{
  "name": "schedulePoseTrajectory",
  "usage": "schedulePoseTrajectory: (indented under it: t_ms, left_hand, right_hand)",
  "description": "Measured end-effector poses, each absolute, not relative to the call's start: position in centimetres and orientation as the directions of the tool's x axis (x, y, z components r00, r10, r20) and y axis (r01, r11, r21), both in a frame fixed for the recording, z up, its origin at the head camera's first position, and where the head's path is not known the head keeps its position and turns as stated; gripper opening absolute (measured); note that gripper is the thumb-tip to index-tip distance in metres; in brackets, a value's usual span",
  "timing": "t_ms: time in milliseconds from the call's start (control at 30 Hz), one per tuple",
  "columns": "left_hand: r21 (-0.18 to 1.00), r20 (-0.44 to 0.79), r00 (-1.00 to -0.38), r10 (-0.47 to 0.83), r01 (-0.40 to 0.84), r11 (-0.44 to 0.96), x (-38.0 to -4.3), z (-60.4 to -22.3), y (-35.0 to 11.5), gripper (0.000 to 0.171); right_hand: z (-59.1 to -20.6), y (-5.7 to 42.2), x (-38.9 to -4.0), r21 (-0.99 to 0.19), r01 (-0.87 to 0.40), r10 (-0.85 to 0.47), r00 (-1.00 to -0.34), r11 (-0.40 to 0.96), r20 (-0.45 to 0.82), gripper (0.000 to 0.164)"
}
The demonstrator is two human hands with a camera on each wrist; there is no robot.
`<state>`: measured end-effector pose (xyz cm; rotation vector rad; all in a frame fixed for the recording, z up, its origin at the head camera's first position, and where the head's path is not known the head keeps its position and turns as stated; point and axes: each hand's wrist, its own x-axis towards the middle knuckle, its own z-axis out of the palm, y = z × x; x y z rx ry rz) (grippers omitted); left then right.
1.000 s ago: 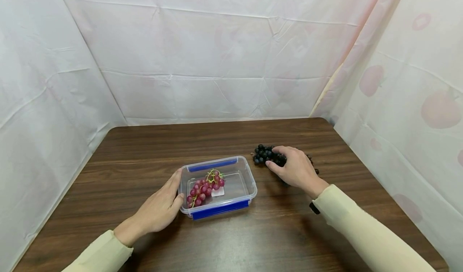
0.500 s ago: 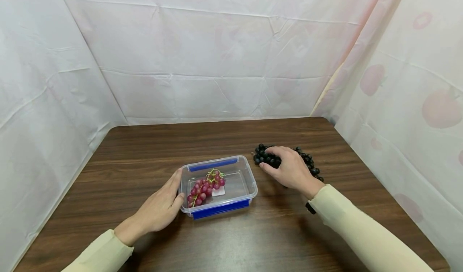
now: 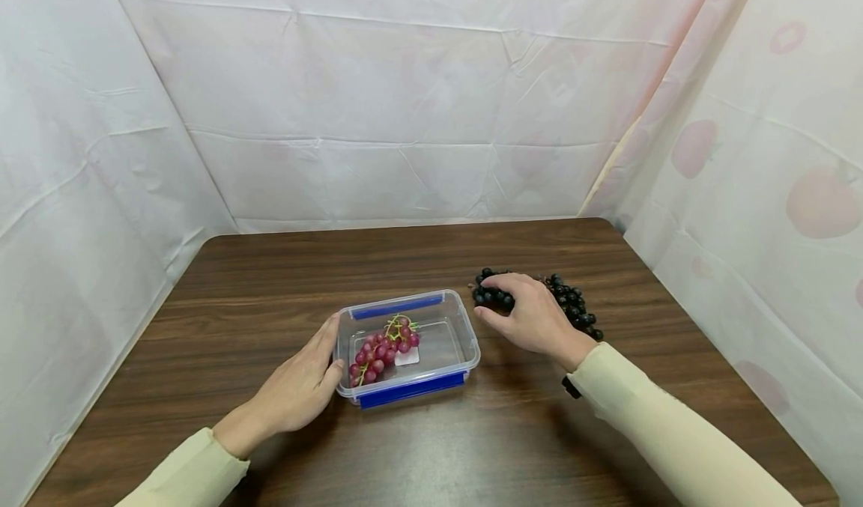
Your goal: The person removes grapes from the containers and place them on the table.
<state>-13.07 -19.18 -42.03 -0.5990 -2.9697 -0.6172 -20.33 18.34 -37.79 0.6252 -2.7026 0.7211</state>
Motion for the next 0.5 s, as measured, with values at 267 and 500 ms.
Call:
schedulePoseTrajectory:
  t_ms: [267,500]
  left_hand:
    - [0.368,0.126,-0.923,0.364,0.384,0.847,-13.1,-42.1,-19.2,0.068]
    - [0.371,0.125,-0.922,0.365,0.385,0.845,-13.1,-42.0,-19.2,0.068]
  right_hand:
    - [-37.8,17.6,-20.1,-0.401,-0.484,-0.363,-0.866,0.778,0.343,0.043]
    - [-37.4,16.9,-20.0,-0.406,-0.498,-0.383,-0.861,0.766,0.335,0.046]
